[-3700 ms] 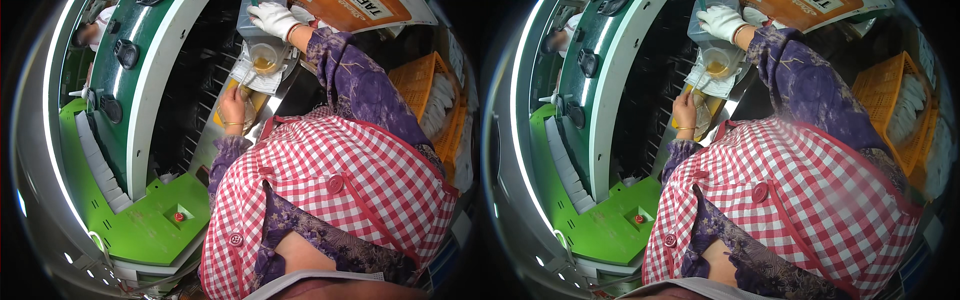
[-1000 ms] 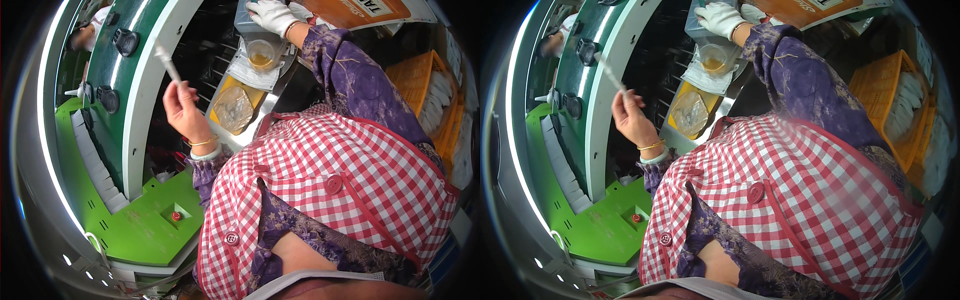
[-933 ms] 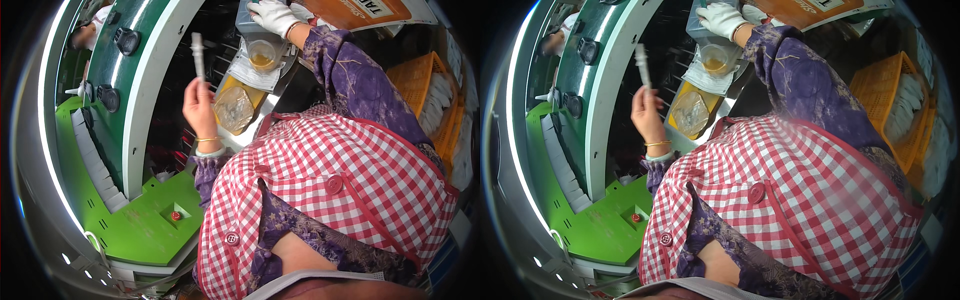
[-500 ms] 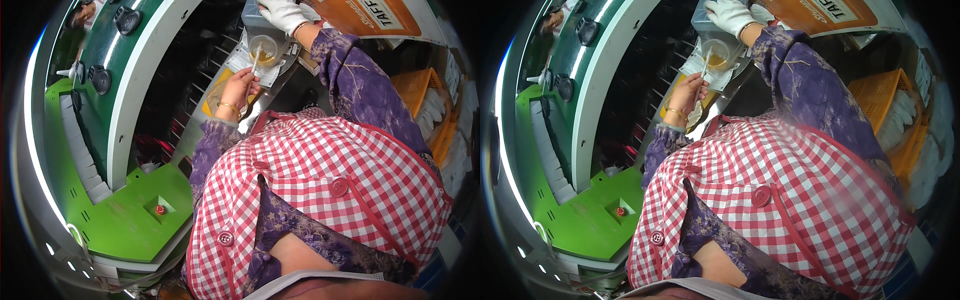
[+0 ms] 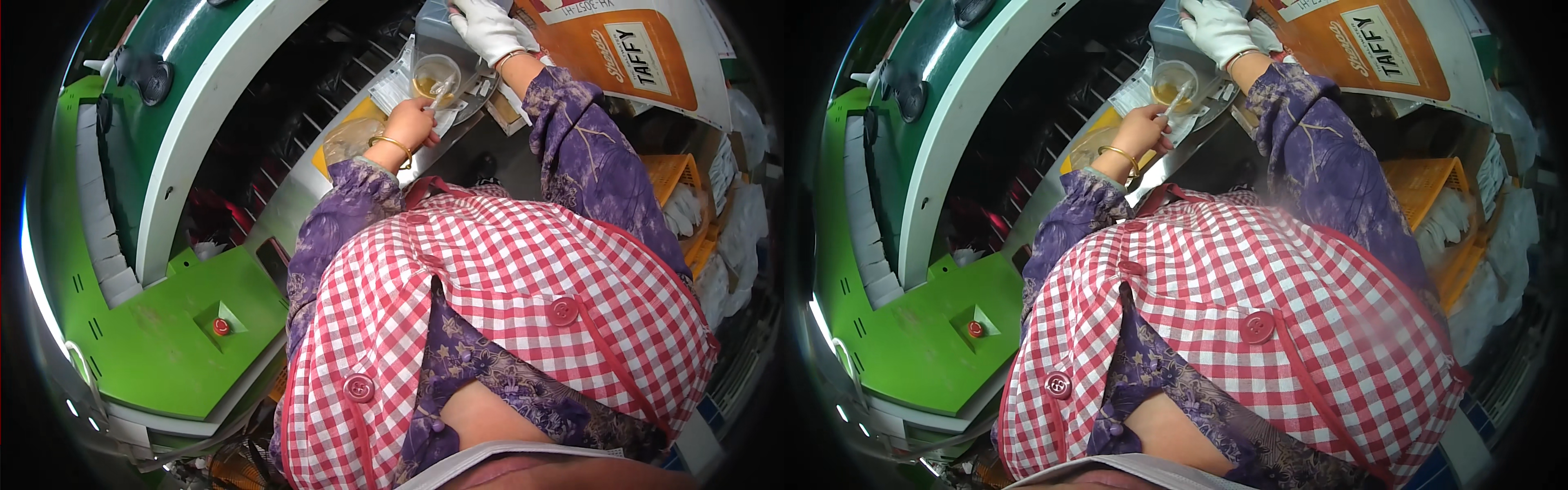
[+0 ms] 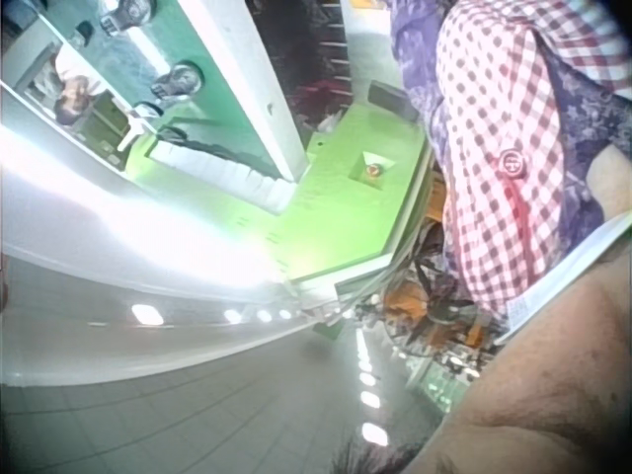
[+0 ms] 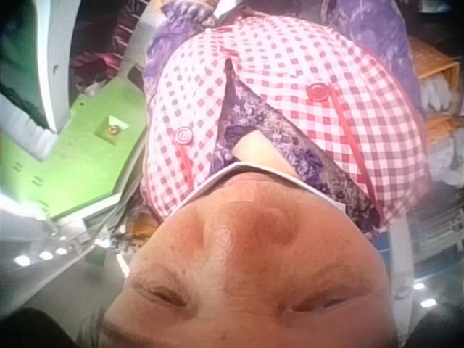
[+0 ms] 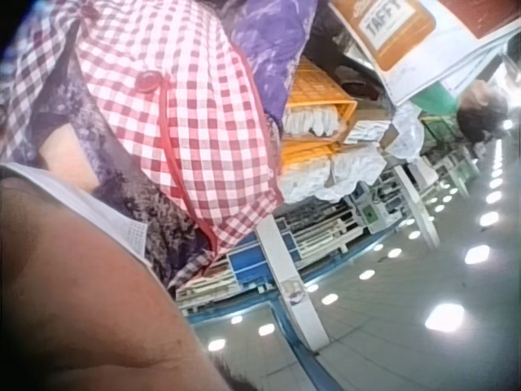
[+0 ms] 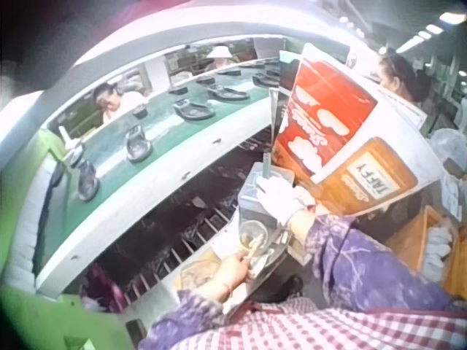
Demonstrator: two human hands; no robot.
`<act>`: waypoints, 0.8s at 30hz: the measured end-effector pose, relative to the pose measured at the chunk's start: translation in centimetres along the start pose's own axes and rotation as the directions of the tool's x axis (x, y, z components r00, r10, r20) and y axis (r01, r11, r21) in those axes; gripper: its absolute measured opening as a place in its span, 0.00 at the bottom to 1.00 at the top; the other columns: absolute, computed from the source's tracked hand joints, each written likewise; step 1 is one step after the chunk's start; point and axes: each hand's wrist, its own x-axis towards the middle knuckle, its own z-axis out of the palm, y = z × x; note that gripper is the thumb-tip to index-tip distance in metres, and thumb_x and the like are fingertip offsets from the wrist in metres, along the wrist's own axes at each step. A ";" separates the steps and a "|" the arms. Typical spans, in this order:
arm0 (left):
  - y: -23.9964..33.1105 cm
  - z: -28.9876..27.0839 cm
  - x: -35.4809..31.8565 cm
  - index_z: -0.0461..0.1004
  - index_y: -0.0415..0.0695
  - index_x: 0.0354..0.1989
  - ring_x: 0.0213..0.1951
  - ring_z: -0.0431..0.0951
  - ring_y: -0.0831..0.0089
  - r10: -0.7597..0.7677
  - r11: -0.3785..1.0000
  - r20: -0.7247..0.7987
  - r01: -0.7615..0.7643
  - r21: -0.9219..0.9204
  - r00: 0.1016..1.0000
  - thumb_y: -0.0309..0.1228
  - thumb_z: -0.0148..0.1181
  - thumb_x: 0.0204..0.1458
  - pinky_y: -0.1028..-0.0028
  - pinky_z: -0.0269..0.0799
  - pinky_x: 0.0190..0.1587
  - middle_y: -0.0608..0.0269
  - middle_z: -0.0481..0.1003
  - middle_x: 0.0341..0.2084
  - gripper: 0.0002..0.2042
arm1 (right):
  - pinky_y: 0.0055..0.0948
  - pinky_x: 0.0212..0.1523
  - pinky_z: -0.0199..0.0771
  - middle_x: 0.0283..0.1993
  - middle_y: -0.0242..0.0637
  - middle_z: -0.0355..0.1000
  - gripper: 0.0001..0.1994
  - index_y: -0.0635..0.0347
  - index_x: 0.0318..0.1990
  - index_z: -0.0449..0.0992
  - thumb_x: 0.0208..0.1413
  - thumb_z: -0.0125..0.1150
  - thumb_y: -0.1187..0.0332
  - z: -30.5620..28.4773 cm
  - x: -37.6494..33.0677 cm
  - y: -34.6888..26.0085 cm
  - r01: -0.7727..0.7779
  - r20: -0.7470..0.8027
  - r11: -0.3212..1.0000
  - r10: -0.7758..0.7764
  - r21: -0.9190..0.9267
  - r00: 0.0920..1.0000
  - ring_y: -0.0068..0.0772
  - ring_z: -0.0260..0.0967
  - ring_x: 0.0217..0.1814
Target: Applying adhesive to the underside of shoe soles using a manual brush applicator.
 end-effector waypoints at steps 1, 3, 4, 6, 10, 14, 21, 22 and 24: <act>0.5 0.2 -0.2 0.64 0.33 0.54 0.16 0.74 0.72 -0.021 1.000 0.028 0.022 -0.009 0.999 0.24 0.44 0.54 0.78 0.70 0.16 0.57 0.72 0.27 0.18 | 0.44 0.39 0.67 0.31 0.46 0.70 0.09 0.54 0.38 0.71 0.52 0.49 0.63 0.1 0.1 0.0 0.006 -0.008 1.000 -0.006 -0.005 1.000 0.48 0.67 0.37; 1.2 0.6 -0.7 0.64 0.34 0.54 0.16 0.74 0.73 -0.027 1.000 0.036 0.027 0.002 0.999 0.25 0.46 0.54 0.77 0.70 0.17 0.57 0.73 0.25 0.19 | 0.44 0.38 0.67 0.31 0.46 0.70 0.09 0.54 0.38 0.71 0.52 0.49 0.63 0.3 -0.2 0.2 0.009 -0.027 1.000 -0.009 -0.015 1.000 0.48 0.67 0.36; 1.4 0.6 -0.8 0.64 0.34 0.54 0.16 0.74 0.73 -0.022 1.000 0.028 0.022 0.017 0.999 0.25 0.46 0.53 0.77 0.70 0.16 0.57 0.73 0.25 0.19 | 0.44 0.38 0.67 0.31 0.46 0.70 0.09 0.54 0.38 0.71 0.52 0.49 0.63 0.4 -0.2 0.2 0.011 -0.030 1.000 -0.011 -0.010 0.999 0.48 0.68 0.36; 1.4 0.4 -0.9 0.66 0.35 0.53 0.17 0.75 0.72 0.000 0.994 -0.012 0.002 0.110 1.000 0.26 0.47 0.52 0.75 0.70 0.18 0.55 0.75 0.26 0.18 | 0.44 0.38 0.67 0.30 0.46 0.70 0.09 0.54 0.38 0.71 0.53 0.49 0.63 0.4 -0.1 0.1 0.016 -0.036 1.000 -0.016 0.004 0.999 0.48 0.68 0.36; 0.6 -1.6 -1.1 0.74 0.44 0.46 0.27 0.78 0.62 0.260 0.807 -0.111 -0.152 0.570 0.959 0.27 0.50 0.49 0.67 0.72 0.32 0.51 0.76 0.30 0.15 | 0.44 0.38 0.67 0.30 0.46 0.70 0.09 0.54 0.38 0.71 0.53 0.49 0.62 -0.2 -0.1 -0.4 0.021 0.001 1.000 -0.021 0.015 1.000 0.48 0.68 0.36; 1.6 -3.5 -2.6 0.77 0.51 0.42 0.37 0.76 0.56 0.430 0.525 -0.053 -0.202 0.827 0.901 0.24 0.52 0.44 0.62 0.71 0.40 0.54 0.75 0.33 0.16 | 0.44 0.38 0.67 0.31 0.46 0.70 0.10 0.54 0.38 0.71 0.53 0.49 0.62 -0.4 0.1 -0.8 -0.030 0.036 1.000 0.030 -0.008 0.999 0.48 0.68 0.36; 3.0 -4.5 -2.7 0.79 0.54 0.40 0.37 0.76 0.60 0.464 0.283 0.099 -0.253 0.925 0.880 0.23 0.50 0.43 0.64 0.71 0.38 0.60 0.74 0.33 0.17 | 0.43 0.40 0.68 0.33 0.46 0.70 0.12 0.55 0.42 0.71 0.52 0.49 0.62 0.1 0.1 -0.8 -0.003 -0.001 1.000 0.003 -0.007 1.000 0.48 0.69 0.37; 3.2 -4.6 -2.6 0.79 0.54 0.40 0.38 0.76 0.61 0.463 0.261 0.122 -0.267 0.928 0.878 0.23 0.50 0.43 0.64 0.71 0.39 0.61 0.74 0.33 0.17 | 0.43 0.40 0.68 0.33 0.46 0.70 0.12 0.55 0.42 0.71 0.52 0.48 0.62 0.1 0.2 -0.8 -0.001 0.004 1.000 0.001 -0.002 1.000 0.48 0.69 0.37; 3.4 -5.1 -2.3 0.78 0.54 0.40 0.39 0.76 0.62 0.458 0.258 0.151 -0.293 0.921 0.876 0.23 0.50 0.43 0.65 0.71 0.40 0.62 0.75 0.34 0.17 | 0.43 0.40 0.68 0.33 0.46 0.70 0.12 0.55 0.42 0.71 0.52 0.48 0.62 0.2 0.3 -0.8 -0.002 0.014 1.000 0.002 0.010 1.000 0.48 0.69 0.37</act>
